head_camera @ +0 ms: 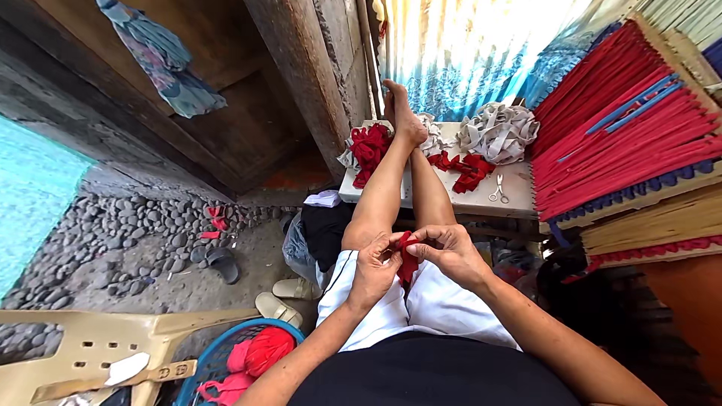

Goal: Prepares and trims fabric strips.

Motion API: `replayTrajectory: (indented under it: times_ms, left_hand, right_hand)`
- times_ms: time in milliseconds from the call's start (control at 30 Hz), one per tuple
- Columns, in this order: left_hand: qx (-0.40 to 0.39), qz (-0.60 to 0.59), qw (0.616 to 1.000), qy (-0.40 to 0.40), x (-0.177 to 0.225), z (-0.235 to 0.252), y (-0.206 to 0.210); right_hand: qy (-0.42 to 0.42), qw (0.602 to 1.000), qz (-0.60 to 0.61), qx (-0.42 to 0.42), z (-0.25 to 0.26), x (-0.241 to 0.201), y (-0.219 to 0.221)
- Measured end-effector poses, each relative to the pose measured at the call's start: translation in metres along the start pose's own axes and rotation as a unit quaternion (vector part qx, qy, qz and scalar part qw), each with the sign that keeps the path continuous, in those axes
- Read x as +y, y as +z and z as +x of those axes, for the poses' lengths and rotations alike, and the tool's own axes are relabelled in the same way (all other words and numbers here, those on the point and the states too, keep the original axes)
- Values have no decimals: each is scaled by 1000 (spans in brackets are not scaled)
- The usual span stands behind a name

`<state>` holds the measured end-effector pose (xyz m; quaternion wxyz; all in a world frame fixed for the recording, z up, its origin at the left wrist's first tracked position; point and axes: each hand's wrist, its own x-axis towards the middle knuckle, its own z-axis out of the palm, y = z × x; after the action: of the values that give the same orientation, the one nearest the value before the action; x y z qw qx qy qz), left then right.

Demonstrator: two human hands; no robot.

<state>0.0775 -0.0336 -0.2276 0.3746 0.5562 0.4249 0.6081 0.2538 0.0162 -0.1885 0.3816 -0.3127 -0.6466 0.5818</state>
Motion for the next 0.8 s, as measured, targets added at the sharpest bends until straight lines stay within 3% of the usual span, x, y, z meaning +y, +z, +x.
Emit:
replayTrajectory:
  times_ms: [167,367,800]
  left_hand:
    - [-4,20,999,44,-1,1,-1]
    - [35,4,999,13,0,-3,-1]
    - [17,16,999,33,-12,-9,-2]
  right_hand:
    - [4,1000,5,-8,1,1,0]
    - [15,1000,6,7,0,4,2]
    - [19,999,-20,42,-2,10,6]
